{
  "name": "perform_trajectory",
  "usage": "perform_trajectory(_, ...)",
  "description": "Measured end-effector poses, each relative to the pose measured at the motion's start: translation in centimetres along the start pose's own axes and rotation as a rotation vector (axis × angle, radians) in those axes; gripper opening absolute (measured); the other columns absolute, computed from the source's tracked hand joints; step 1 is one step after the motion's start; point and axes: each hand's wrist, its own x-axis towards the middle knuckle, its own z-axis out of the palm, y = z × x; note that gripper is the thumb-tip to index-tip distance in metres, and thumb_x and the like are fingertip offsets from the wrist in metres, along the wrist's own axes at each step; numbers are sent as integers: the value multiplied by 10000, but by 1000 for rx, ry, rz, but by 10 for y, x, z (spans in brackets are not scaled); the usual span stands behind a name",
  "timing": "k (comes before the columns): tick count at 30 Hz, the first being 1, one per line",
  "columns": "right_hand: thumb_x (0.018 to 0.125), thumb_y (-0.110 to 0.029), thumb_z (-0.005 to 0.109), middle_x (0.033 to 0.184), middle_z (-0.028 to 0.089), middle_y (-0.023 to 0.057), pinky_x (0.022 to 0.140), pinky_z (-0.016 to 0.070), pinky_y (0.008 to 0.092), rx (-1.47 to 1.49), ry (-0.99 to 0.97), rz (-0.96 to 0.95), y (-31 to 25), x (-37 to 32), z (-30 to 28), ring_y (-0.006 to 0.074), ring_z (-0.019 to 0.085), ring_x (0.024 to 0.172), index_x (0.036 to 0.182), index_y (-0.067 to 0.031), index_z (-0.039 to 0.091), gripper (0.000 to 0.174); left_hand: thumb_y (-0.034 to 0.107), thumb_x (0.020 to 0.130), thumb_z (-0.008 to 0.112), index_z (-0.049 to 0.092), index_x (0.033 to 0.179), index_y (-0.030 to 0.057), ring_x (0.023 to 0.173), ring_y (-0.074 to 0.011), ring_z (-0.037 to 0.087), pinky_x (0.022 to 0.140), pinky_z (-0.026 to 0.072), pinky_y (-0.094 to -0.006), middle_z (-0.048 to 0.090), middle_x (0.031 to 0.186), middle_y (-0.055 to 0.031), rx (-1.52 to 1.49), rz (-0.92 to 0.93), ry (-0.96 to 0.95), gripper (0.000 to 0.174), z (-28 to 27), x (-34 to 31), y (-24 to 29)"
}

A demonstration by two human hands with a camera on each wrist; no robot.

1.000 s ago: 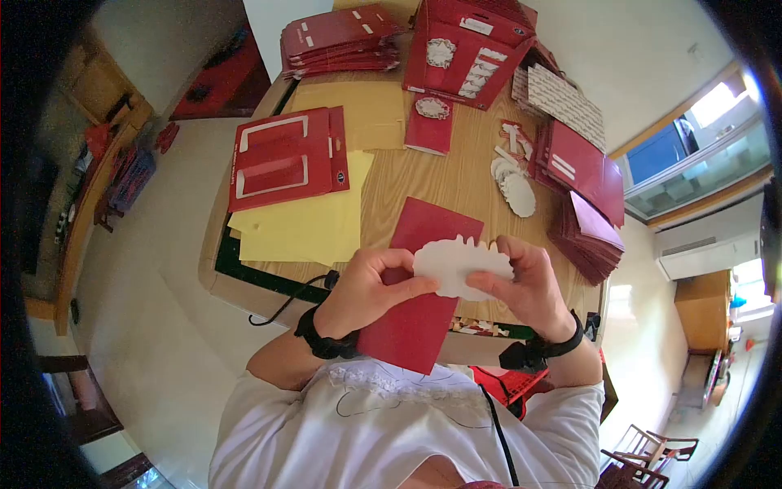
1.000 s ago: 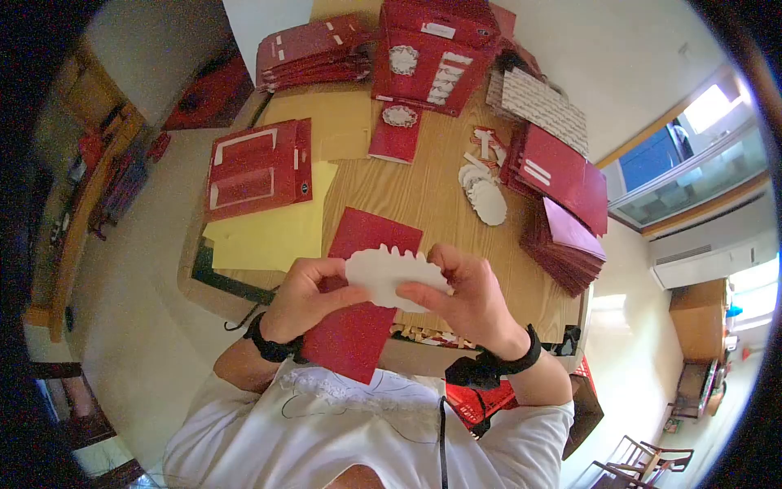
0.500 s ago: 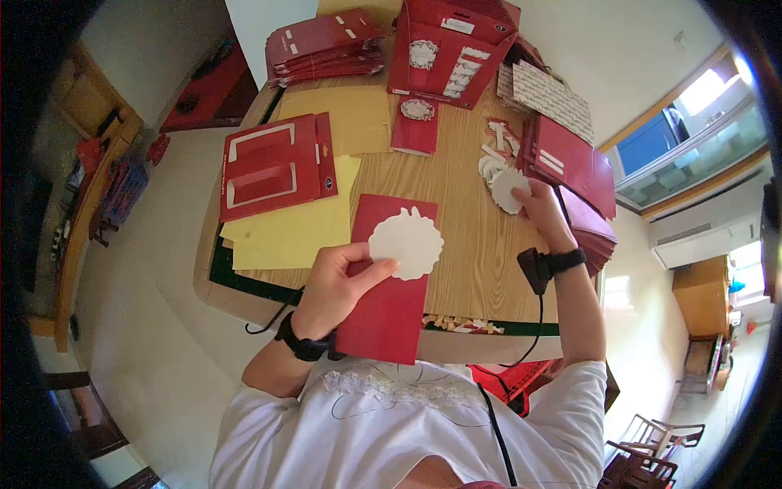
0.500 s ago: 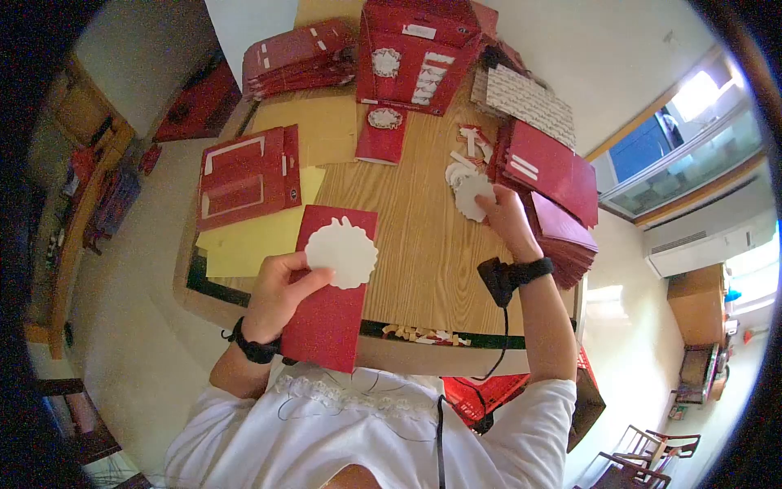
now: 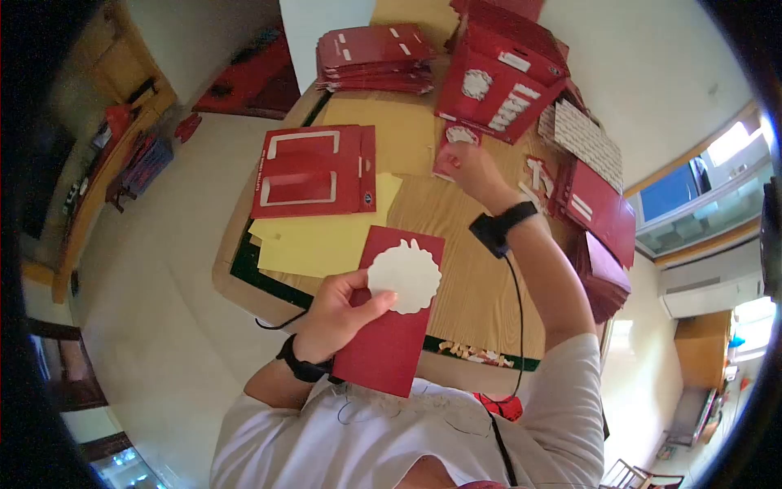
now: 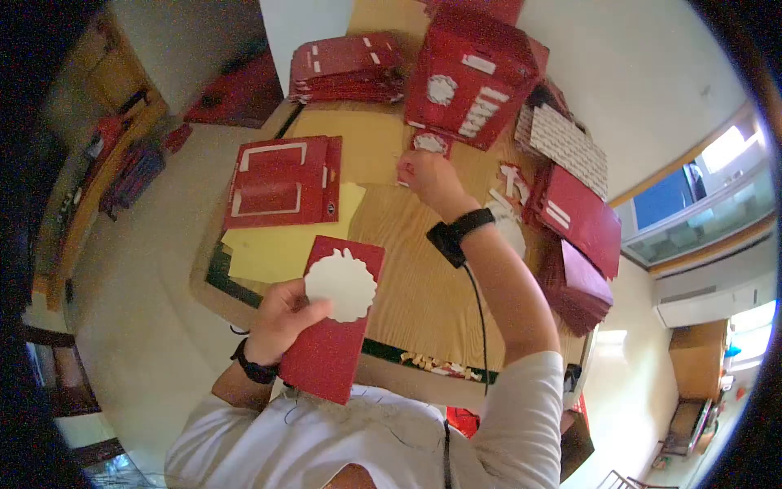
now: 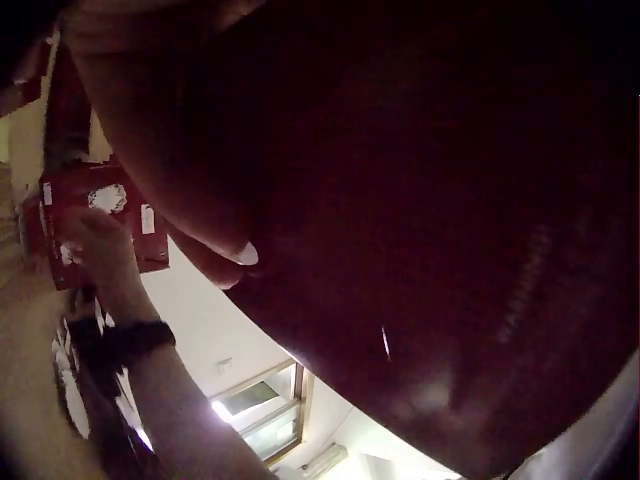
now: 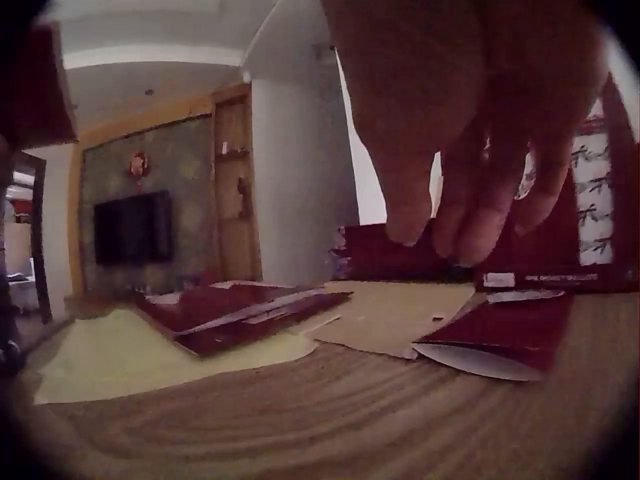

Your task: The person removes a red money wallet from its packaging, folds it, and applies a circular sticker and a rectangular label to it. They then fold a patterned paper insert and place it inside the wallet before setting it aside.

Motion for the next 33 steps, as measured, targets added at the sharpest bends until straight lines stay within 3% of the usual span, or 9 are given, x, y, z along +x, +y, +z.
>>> perform_trajectory(1, 792, -175, 556, 868, 622, 159, 683, 485, 434, 1, -30, -15, 3, 16, 10, 332, 614, 802, 865, -78, 620, 138, 78, 839, 609, 593, 1064, -35, 893, -82, 576, 802, 463, -238, 632, 991, -43, -29, -2, 3, 252, 0, 2, -2)
perform_trajectory(5, 743, -108, 606, 802, 625, 157, 656, 485, 384, -238, 32, -18, 27, 59, 37, 319, 617, 751, 827, -23, 612, 120, 84, 838, 611, 603, 1049, -26, 869, -77, 576, 796, 465, -237, 645, 954, -36, -23, -21, 21, 238, -6, 8, -5)
perform_trajectory(14, 725, -114, 584, 809, 615, 135, 640, 480, 420, -437, -61, -115, 44, 74, 56, 335, 604, 738, 783, -60, 612, 84, 114, 844, 603, 611, 1015, -20, 828, -77, 577, 769, 466, -243, 648, 907, -30, 10, -55, 19, 218, -13, 21, 0)
perform_trajectory(23, 758, -149, 547, 821, 610, 175, 699, 482, 431, -197, -98, -182, 49, 78, 43, 356, 593, 774, 802, -36, 611, 136, 106, 860, 574, 568, 1097, -27, 875, -95, 584, 799, 469, -256, 631, 991, -47, 83, -2, -30, 272, -17, 28, -13)
perform_trajectory(26, 766, -121, 564, 818, 611, 177, 692, 484, 403, -35, 92, -69, 40, 73, 33, 339, 599, 780, 817, -28, 612, 117, 110, 848, 596, 604, 1026, -26, 839, -84, 582, 784, 464, -242, 646, 922, -41, 8, -30, 21, 224, -11, 27, -6)
perform_trajectory(28, 753, -71, 600, 830, 614, 161, 687, 488, 365, 220, 278, -88, -27, 47, -4, 313, 604, 782, 817, -29, 597, 77, 109, 849, 595, 602, 1025, -29, 839, -85, 583, 779, 466, -240, 645, 920, -43, 23, 22, 9, 224, -10, 27, -6)
perform_trajectory(30, 728, -31, 633, 851, 618, 132, 675, 488, 359, 129, 350, -414, -83, 0, -39, 301, 598, 779, 821, -26, 591, 102, 107, 849, 595, 600, 1022, -31, 836, -85, 584, 772, 468, -238, 644, 919, -43, 41, 28, 3, 221, -10, 27, -6)
perform_trajectory(31, 735, -17, 629, 879, 621, 123, 677, 486, 373, 69, 324, -550, -99, -32, -50, 301, 597, 797, 816, -12, 589, 90, 105, 849, 596, 599, 1020, -31, 833, -85, 585, 768, 468, -236, 643, 918, -42, 54, 9, 0, 218, -9, 26, -5)
perform_trajectory(33, 621, -95, 648, 915, 607, 113, 727, 485, 362, -16, 147, -738, -123, -79, -69, 256, 592, 838, 886, -10, 621, 280, 101, 849, 596, 597, 1015, -30, 829, -83, 586, 759, 470, -232, 641, 916, -39, 58, -1, -19, 211, -4, 26, -4)
